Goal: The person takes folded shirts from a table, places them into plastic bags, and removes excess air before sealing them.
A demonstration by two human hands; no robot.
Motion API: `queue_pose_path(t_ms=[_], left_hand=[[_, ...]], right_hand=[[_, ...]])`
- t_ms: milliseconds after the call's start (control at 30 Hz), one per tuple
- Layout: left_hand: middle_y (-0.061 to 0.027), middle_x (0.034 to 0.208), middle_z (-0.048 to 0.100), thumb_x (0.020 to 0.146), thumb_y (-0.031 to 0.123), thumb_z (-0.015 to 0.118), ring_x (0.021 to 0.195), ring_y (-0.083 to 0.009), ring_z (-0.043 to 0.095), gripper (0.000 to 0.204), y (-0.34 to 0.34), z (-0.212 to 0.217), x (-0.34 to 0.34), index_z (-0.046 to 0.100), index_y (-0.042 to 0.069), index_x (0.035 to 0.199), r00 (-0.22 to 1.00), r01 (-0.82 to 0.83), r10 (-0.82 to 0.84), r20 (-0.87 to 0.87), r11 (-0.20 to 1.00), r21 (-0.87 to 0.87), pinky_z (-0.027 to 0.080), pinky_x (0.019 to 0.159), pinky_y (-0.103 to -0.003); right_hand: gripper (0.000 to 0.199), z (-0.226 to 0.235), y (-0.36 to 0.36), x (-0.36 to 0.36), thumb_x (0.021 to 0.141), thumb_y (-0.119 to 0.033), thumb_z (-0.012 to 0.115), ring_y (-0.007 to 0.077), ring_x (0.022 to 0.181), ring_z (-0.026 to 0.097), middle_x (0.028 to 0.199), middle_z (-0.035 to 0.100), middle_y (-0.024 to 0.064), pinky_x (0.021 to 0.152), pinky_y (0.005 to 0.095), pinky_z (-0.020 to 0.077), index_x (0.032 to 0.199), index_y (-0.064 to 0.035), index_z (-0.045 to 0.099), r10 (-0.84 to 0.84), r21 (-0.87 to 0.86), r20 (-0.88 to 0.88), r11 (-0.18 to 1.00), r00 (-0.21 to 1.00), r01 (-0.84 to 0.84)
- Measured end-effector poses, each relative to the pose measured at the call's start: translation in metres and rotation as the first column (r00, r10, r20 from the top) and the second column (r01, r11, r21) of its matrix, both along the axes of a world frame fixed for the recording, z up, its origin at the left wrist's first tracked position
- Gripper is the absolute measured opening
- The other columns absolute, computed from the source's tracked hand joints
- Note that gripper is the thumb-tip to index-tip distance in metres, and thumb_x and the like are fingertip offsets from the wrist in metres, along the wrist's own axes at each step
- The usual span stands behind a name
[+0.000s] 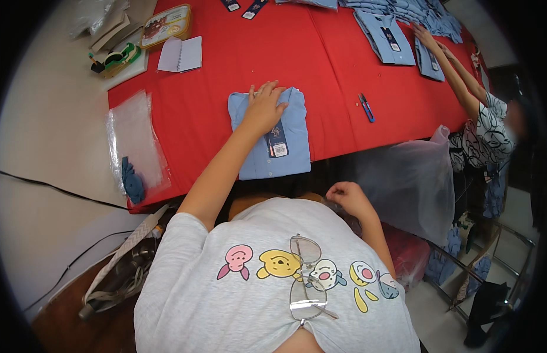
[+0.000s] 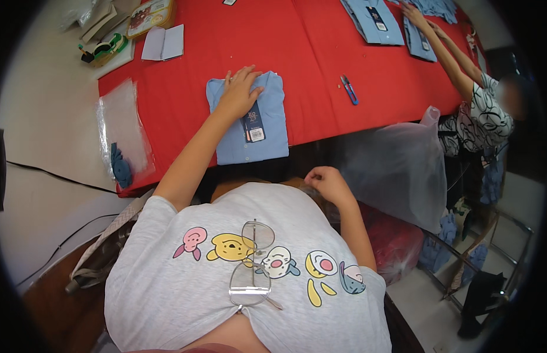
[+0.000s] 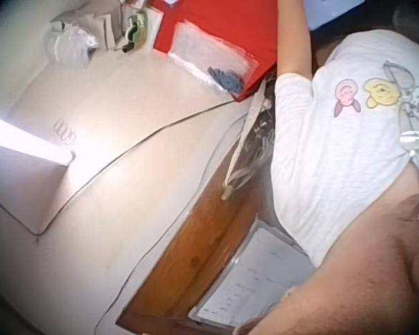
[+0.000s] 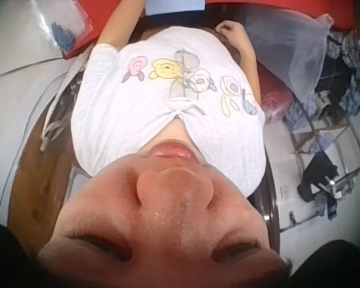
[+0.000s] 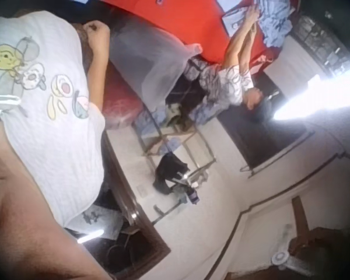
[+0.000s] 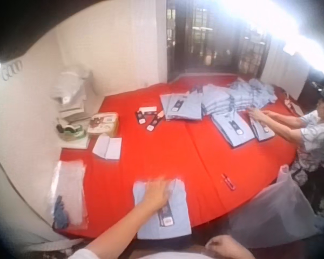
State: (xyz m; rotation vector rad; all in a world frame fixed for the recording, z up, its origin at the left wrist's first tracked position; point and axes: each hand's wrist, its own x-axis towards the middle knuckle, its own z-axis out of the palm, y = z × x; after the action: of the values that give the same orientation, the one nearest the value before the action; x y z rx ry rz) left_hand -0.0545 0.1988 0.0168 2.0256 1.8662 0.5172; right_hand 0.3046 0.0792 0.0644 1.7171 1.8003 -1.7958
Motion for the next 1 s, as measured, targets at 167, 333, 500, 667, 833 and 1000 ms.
queue_pose_path(t_ms=[167,333,500,667,833,1000], left_hand=[[-0.0161,0.156,0.057,0.088,0.032,0.091,0.152,-0.0336,0.047,0.078,-0.117,0.053,0.04,0.056,0.007,0.153,0.684,0.101,-0.002,0.73,0.991,-0.091,0.036,0.127,-0.044],[-0.0144,0.128,0.075,0.095,0.017,0.086,0.127,-0.0229,0.068,0.057,-0.166,0.08,0.12,0.064,0.001,0.144,0.32,0.445,0.228,0.92,0.821,-0.358,0.051,0.111,-0.038],[-0.01,0.1,0.08,0.104,0.01,0.075,0.097,-0.017,0.075,0.014,-0.164,0.063,0.121,0.076,-0.002,0.111,0.09,0.049,0.312,0.946,0.947,-0.317,0.057,0.094,-0.031],[-0.0081,0.093,0.078,0.104,0.014,0.076,0.085,-0.0153,0.073,0.013,-0.175,0.068,0.125,0.074,0.001,0.102,0.142,-0.043,0.324,0.936,0.946,-0.321,0.059,0.089,-0.033],[-0.0119,0.098,0.079,0.11,0.029,0.069,0.09,-0.0193,0.076,0.026,-0.175,0.06,0.129,0.072,0.003,0.105,-0.033,-0.022,0.422,0.906,0.906,-0.423,0.06,0.092,-0.036],[-0.015,0.108,0.082,0.105,0.02,0.073,0.104,-0.0242,0.08,0.028,-0.174,0.106,0.166,0.07,0.001,0.125,0.018,0.1,0.397,0.918,0.913,-0.396,0.061,0.097,-0.036]], right_hand=[[0.013,0.032,0.023,0.016,0.103,-0.015,0.074,0.0013,0.064,0.049,0.088,0.069,-0.0018,0.057,0.0179,0.0343,0.112,-0.0048,0.074,-0.489,-0.296,-0.611,0.871,0.622,0.394],[0.023,0.029,0.041,0.003,0.102,-0.016,0.076,0.0002,0.065,0.048,0.091,0.069,-0.0034,0.056,0.0152,0.0369,0.122,-0.006,0.071,-0.677,-0.48,-0.713,0.661,0.183,0.577],[0.02,0.065,0.036,0.002,0.096,-0.015,0.083,0.0025,0.074,0.058,0.092,0.071,-0.0036,0.065,0.0187,0.0453,0.111,-0.0075,0.072,-0.481,-0.253,-0.696,0.859,0.534,0.444],[0.019,0.044,0.034,0.034,0.087,-0.004,0.089,0.0048,0.08,0.061,0.087,0.07,-0.0031,0.073,0.0221,0.0486,0.092,-0.0072,0.071,-0.252,-0.064,-0.62,0.96,0.743,0.273],[0.017,0.041,0.049,0.055,0.09,-0.005,0.087,0.0084,0.08,0.066,0.095,0.071,-0.0002,0.074,0.0251,0.0522,0.091,-0.004,0.07,0.292,0.626,-0.54,0.766,0.79,0.145],[0.014,0.056,0.025,0.06,0.095,-0.005,0.084,0.0067,0.076,0.066,0.087,0.069,-0.0018,0.067,0.0241,0.0507,0.099,-0.004,0.071,-0.278,0.035,-0.722,0.9,0.634,0.435]])
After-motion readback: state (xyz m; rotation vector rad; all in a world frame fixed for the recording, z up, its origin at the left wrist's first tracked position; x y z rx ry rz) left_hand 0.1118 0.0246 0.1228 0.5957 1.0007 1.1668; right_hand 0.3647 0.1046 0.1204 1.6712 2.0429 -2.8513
